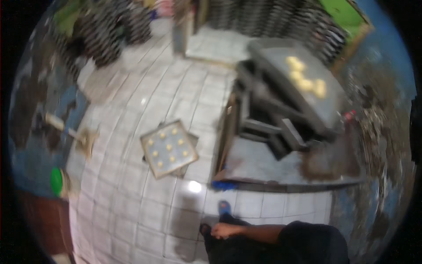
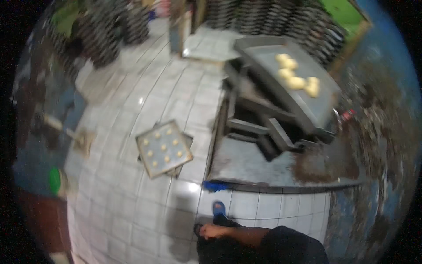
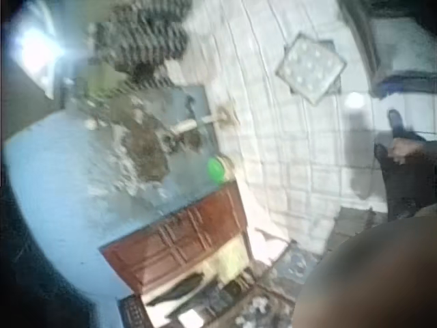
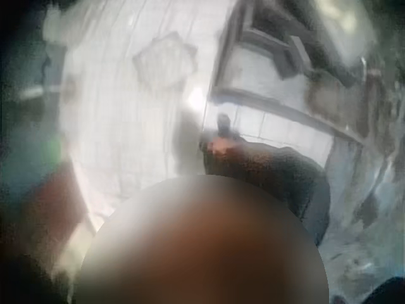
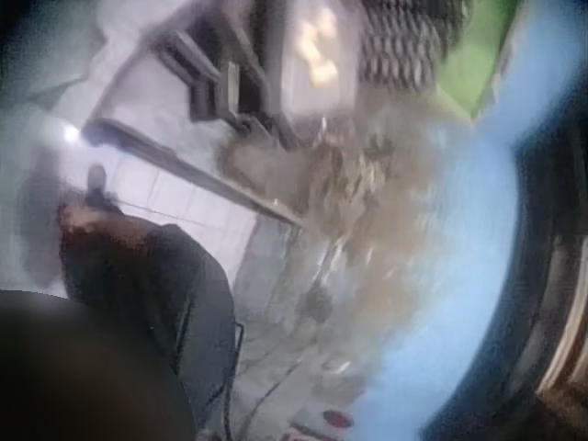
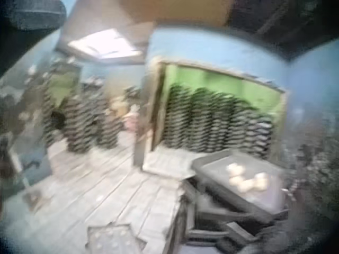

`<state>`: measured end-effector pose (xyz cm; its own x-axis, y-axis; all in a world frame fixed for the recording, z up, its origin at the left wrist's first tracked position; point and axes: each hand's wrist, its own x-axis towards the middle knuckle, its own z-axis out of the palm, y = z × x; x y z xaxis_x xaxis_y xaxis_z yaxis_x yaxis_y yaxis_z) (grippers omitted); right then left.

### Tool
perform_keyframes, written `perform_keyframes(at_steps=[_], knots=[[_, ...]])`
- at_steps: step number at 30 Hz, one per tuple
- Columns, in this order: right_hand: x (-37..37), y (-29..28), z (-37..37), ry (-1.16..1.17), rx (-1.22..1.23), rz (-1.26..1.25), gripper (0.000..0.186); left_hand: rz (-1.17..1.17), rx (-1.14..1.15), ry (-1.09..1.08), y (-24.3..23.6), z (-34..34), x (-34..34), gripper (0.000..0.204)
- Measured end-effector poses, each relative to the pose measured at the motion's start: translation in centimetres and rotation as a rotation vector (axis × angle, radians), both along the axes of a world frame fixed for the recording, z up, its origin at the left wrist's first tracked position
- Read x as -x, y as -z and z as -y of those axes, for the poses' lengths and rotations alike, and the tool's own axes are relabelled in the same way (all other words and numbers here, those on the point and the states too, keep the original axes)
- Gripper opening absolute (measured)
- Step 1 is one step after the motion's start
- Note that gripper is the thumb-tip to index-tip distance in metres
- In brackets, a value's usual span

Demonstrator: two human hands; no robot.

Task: The person fills small pieces of dough with a dark filling from a bowl, rolls them into round buns by hand, and places them onto a metal baking tray.

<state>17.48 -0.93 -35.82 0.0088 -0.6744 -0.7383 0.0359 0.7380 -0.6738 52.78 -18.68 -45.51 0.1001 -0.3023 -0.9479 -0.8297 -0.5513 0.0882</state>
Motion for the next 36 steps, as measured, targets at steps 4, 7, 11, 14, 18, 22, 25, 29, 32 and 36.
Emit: perform_keyframes(at_steps=[4, 7, 11, 14, 18, 22, 25, 29, 32, 36], knots=[[1.8, -6.7, -3.7, 0.091, 0.207, -0.223, 0.024, -0.214, 0.15, 0.212, -7.1, 3.7, 7.6, 0.034], [7.0, -15.3, -6.2, -0.126, 0.849, -0.487, 0.028, -0.637, 0.376, 0.284, -9.1, 7.1, 17.0, 0.035], [17.2, -39.2, -13.4, 0.274, 0.495, -0.38, 0.025, -1.217, 0.655, 0.366, -27.5, 1.7, 39.1, 0.042], [27.3, -48.9, -20.6, 0.683, 0.549, -0.564, 0.021, -1.553, 0.554, 0.382, -41.4, -5.4, 48.3, 0.042], [45.5, -50.3, -31.6, 1.028, 0.172, -1.203, 0.031, -1.762, 0.803, 1.024, -54.8, -13.3, 55.1, 0.042], [61.2, -46.1, -38.7, 1.028, -0.289, -1.525, 0.049, -2.004, 0.894, 1.079, -57.6, -16.5, 60.9, 0.038], [63.8, -40.3, -38.2, 0.933, -0.298, -2.038, 0.058, -1.997, 0.784, 1.015, -57.3, -19.2, 64.5, 0.029], [63.7, -46.7, -36.8, 0.907, -0.199, -1.381, 0.046, -1.827, 0.21, 0.693, -57.0, -22.5, 67.2, 0.022], [53.7, -54.6, -35.9, 1.213, 0.16, -1.538, 0.038, -1.868, 0.248, 0.609, -57.5, -26.0, 68.5, 0.031], [38.1, -53.1, -36.2, 0.919, 0.455, -1.72, 0.03, -1.8, -0.211, 0.163, -60.2, -37.9, 68.8, 0.046]])
